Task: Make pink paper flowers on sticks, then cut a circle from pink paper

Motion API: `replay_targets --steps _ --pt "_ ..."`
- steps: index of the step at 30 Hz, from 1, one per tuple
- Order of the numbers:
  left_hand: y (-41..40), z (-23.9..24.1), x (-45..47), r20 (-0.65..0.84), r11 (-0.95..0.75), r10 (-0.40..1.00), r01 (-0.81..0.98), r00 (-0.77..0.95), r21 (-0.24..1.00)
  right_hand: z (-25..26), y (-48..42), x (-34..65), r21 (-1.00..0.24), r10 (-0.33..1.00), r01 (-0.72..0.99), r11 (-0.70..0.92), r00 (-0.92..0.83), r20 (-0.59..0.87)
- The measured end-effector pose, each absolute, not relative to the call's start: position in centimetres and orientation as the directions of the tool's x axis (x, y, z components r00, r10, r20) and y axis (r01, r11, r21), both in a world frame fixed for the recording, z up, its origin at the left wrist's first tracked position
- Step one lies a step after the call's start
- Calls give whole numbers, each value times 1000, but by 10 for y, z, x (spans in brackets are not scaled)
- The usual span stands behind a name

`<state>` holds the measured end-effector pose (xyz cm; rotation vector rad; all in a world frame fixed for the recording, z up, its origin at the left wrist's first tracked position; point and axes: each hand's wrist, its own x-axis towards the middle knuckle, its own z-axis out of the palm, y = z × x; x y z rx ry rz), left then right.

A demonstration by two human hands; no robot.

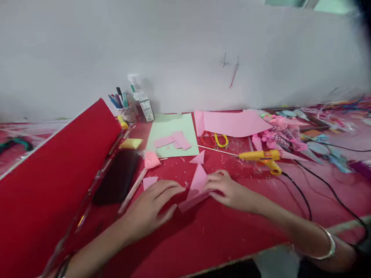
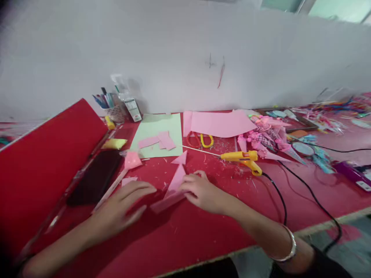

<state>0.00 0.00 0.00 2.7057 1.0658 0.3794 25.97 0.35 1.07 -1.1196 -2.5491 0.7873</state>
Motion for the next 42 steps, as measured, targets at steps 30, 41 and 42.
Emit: replay_targets --steps 30,41,42 --pt "1 -20 31 18 -546 791 691 612 473 19 9 293 -388 760 675 627 -640 114" --pt "1 -22 30 41 -529 802 677 596 512 22 -11 291 -340 893 842 420 -450 -12" --pt "0 -22 31 38 -539 795 677 605 501 19 -12 291 -348 896 845 407 -443 -25"
